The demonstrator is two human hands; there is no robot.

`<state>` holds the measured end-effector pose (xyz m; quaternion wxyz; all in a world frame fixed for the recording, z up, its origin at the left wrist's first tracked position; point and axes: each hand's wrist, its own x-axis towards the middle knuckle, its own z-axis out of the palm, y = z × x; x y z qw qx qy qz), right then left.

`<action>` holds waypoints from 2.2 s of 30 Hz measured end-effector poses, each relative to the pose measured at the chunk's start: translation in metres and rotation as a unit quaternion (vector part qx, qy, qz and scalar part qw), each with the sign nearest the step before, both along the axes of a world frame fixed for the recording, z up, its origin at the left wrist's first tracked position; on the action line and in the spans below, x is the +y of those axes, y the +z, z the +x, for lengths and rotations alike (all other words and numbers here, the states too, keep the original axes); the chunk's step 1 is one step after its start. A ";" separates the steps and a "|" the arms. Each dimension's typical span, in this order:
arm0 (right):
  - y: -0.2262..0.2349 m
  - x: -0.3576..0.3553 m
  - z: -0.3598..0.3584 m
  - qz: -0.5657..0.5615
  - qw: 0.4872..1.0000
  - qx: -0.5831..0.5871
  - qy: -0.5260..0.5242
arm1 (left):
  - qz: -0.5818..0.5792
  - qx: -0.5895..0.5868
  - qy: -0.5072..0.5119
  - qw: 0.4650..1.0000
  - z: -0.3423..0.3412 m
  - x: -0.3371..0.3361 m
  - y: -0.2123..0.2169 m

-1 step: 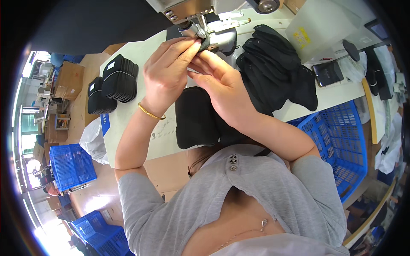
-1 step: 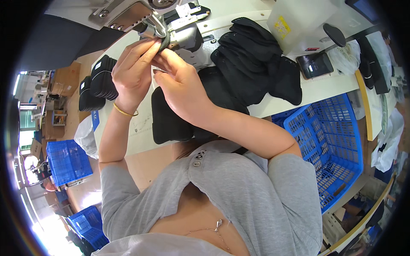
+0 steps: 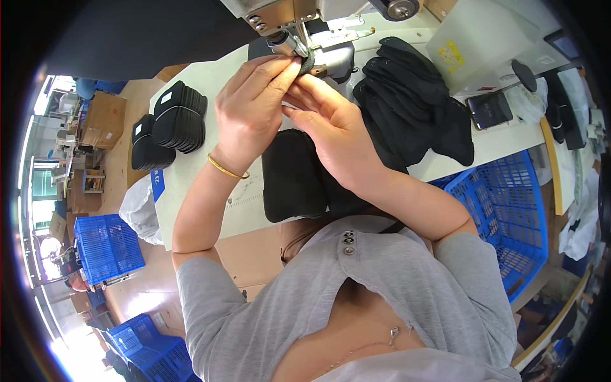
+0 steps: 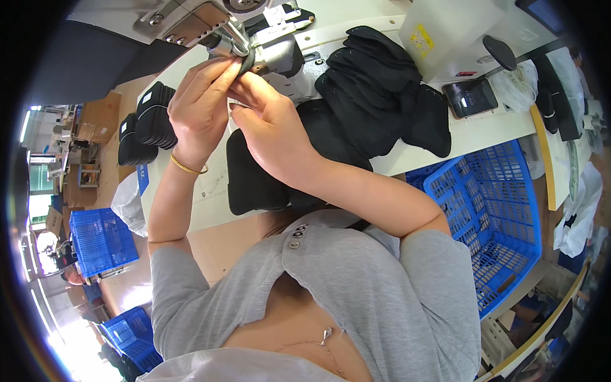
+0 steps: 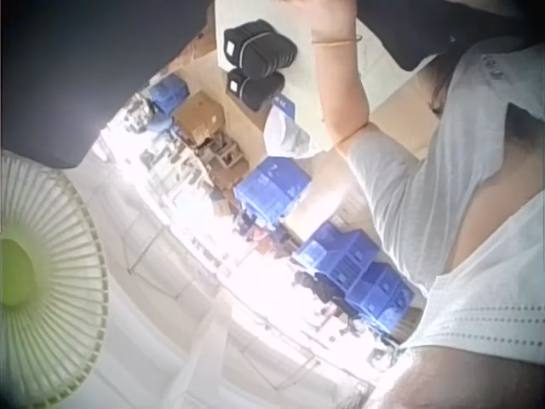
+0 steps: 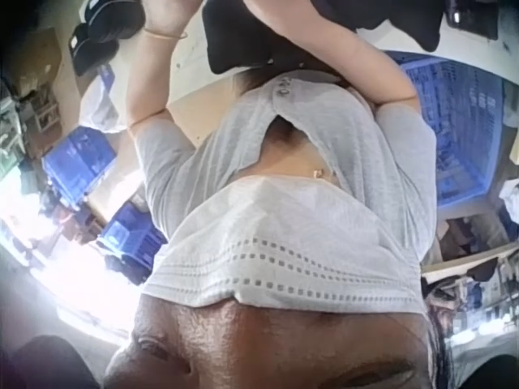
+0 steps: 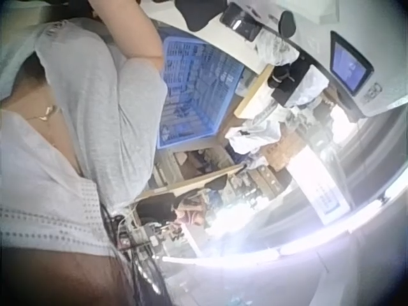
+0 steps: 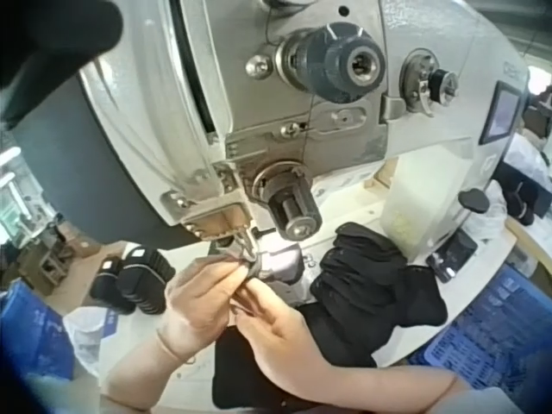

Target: Stitch or assemble shoe components using an industrial sewing machine.

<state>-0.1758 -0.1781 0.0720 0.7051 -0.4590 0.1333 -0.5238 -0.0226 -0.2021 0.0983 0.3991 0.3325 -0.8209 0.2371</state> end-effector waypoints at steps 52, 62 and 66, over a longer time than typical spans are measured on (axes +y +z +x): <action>-0.002 -0.013 -0.023 -0.025 0.986 0.136 -0.097 | 0.135 0.045 0.050 0.989 -0.034 0.044 0.022; -0.003 -0.001 -0.041 -0.039 0.987 0.144 -0.063 | 0.046 0.033 0.071 0.996 -0.046 0.050 0.001; 0.000 0.001 -0.043 -0.028 0.988 0.138 -0.064 | 0.036 0.018 0.077 0.996 -0.048 0.051 -0.002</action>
